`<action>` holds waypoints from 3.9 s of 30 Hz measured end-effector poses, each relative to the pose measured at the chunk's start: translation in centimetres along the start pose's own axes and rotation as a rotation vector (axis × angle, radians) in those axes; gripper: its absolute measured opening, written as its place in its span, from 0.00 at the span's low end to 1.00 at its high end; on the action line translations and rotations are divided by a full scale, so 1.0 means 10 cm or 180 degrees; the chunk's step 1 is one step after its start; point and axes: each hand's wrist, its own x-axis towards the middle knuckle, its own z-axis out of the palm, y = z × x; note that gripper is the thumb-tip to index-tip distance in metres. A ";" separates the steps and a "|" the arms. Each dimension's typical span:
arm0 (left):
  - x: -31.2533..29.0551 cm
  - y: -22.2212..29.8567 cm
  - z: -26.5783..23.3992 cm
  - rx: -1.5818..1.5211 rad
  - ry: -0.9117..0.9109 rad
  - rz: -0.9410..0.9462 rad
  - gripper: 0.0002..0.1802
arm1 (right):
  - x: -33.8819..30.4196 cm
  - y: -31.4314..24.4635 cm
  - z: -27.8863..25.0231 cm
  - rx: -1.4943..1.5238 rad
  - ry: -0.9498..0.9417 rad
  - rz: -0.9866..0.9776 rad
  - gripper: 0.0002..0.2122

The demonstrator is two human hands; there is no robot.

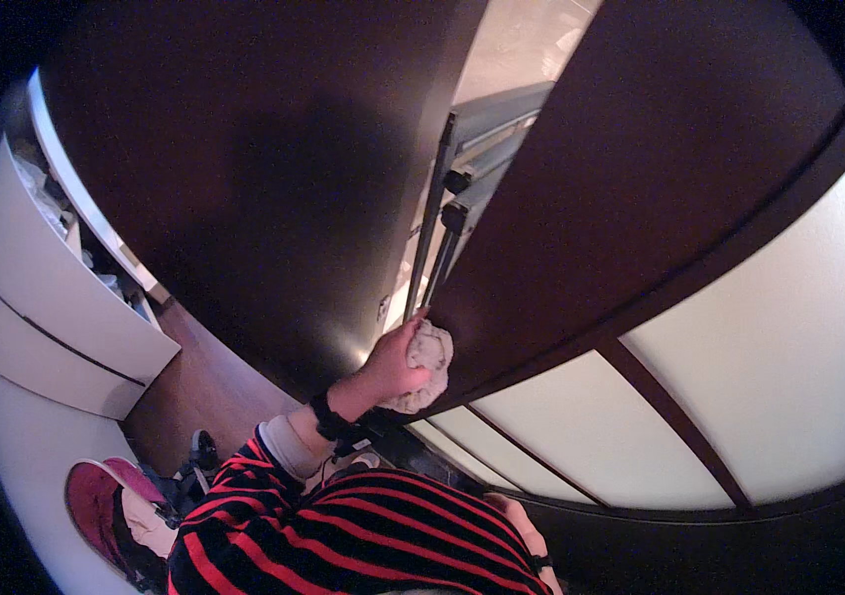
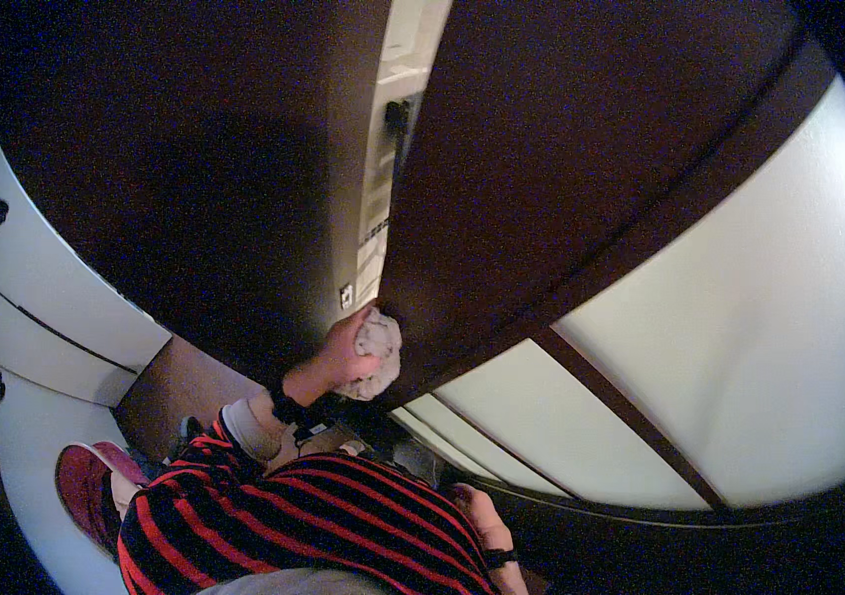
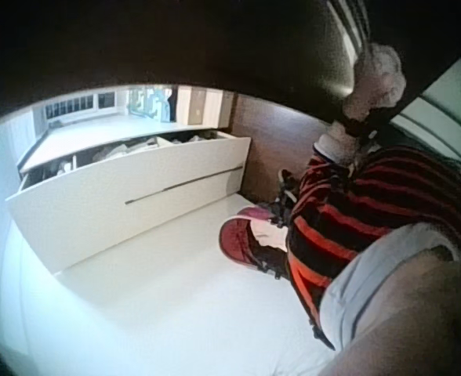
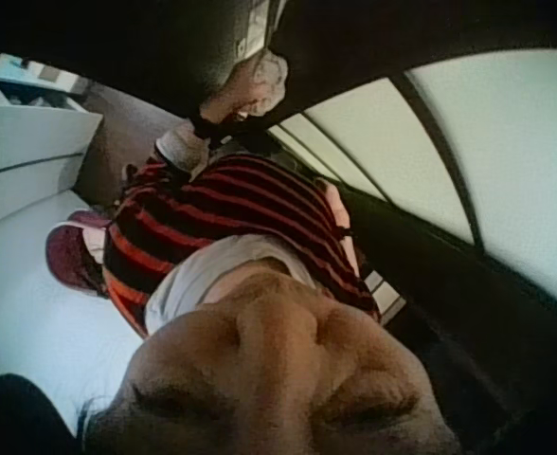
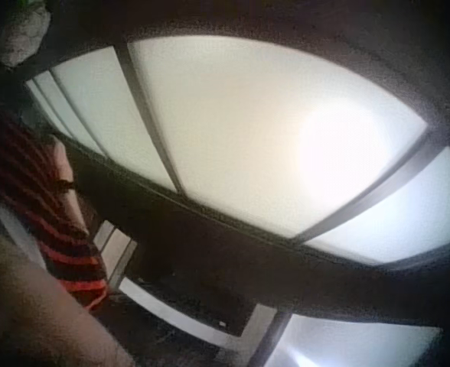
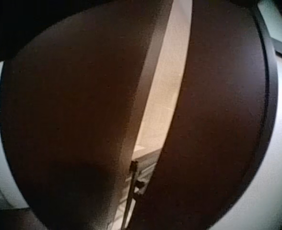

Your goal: The person wipes various surfaces in a bedroom using a cloth, including a wooden shelf, a desk, and a suitcase. The person also briefly handles baby clothes from a shelf before resuming wiping.

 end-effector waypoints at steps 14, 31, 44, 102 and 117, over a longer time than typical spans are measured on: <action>-0.02 0.01 0.15 -0.0446 -0.1125 0.0642 0.48 | 0.66 -0.65 0.23 0.0337 0.1467 -0.1201 0.24; 0.22 -0.55 0.83 -0.1835 -0.3064 0.0531 0.47 | 0.58 -0.93 0.88 0.0553 0.2922 -0.0785 0.37; 0.24 -0.63 1.22 -0.1586 -0.3185 0.1398 0.48 | 0.90 -0.84 0.93 0.0100 0.4013 -0.0591 0.28; 2.88 -2.29 1.89 -0.1987 -0.1656 -0.2502 0.34 | 2.43 -0.63 -0.12 0.0787 0.3005 0.0104 0.15; 4.66 -1.42 3.47 -0.3916 -0.4279 -0.2467 0.32 | 4.33 -1.77 -2.99 -0.0110 0.4236 -0.1314 0.30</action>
